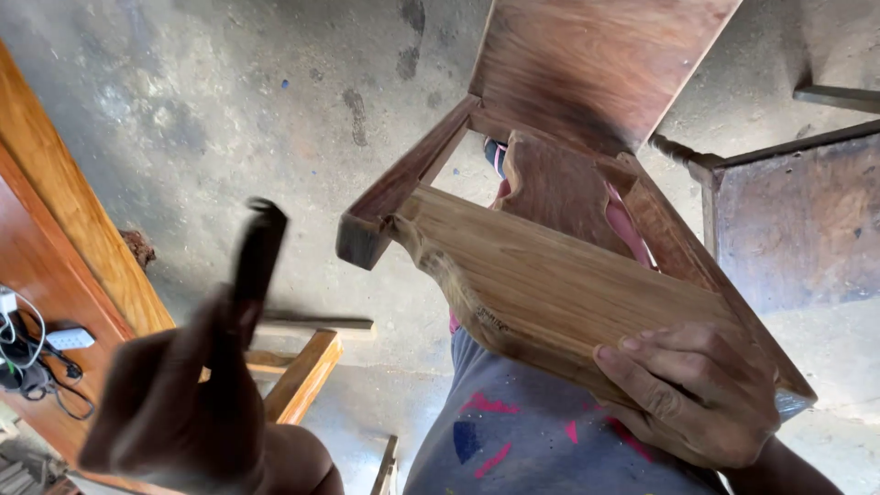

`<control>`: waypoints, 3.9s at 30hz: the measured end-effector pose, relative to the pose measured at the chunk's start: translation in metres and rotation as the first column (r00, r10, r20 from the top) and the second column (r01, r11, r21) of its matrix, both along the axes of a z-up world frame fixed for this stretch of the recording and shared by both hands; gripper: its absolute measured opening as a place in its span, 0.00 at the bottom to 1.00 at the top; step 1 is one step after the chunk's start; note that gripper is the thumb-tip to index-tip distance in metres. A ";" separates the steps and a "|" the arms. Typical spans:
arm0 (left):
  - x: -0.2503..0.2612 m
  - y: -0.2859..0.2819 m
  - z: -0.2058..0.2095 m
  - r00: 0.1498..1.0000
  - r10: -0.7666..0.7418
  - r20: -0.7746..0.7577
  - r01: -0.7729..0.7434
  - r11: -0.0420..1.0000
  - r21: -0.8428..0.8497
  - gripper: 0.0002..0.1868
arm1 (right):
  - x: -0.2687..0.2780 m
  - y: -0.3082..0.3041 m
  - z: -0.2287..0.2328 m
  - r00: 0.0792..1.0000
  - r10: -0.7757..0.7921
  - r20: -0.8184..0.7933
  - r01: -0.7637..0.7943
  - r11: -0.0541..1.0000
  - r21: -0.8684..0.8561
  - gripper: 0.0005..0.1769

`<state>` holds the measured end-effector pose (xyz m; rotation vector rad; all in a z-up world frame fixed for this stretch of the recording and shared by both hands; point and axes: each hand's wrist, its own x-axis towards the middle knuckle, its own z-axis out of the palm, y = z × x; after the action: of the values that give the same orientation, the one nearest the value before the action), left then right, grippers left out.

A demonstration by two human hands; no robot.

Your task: The person sands a wooden chair leg using a sanding block, focusing on smoothing the edges and surfaces. They hold the leg with one hand and sand with the other, occasionally adjusting their grip to reach different angles.

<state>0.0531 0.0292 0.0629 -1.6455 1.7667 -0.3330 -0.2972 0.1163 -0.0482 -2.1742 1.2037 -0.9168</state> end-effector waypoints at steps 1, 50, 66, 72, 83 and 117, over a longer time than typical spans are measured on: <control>0.000 0.004 -0.006 0.869 -0.089 -0.487 -0.031 0.972 -0.233 0.16 | 0.000 -0.002 0.000 1.000 -0.002 0.006 0.002 1.000 0.001 0.19; -0.035 -0.026 -0.129 0.336 -0.456 -0.824 0.249 0.887 -0.390 0.24 | 0.043 -0.105 0.014 0.991 0.082 -0.110 -0.082 0.997 0.000 0.29; -0.036 -0.012 -0.199 0.000 -0.402 -0.915 -0.399 0.840 -0.369 0.04 | 0.158 -0.205 -0.128 0.835 0.478 0.274 -0.459 0.878 -0.133 0.40; -0.018 -0.011 -0.177 -0.467 -0.556 -0.687 -0.641 0.748 -0.169 0.15 | 0.155 -0.193 -0.137 0.781 0.486 0.393 -0.435 0.874 -0.215 0.28; -0.027 -0.021 -0.197 -0.762 -0.389 -0.518 -0.551 0.810 0.201 0.49 | 0.154 -0.190 -0.118 0.827 0.385 0.409 -0.278 0.913 -0.298 0.35; -0.023 -0.036 -0.195 -0.703 -0.525 -0.480 -0.658 0.736 0.159 0.41 | 0.175 -0.205 -0.051 0.690 0.659 0.297 -0.670 0.738 -0.080 0.25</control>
<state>0.0299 -0.0069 -0.1323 -3.3010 2.1760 2.6965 -0.1222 -0.0891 -0.0994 -2.0852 0.2128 -0.8396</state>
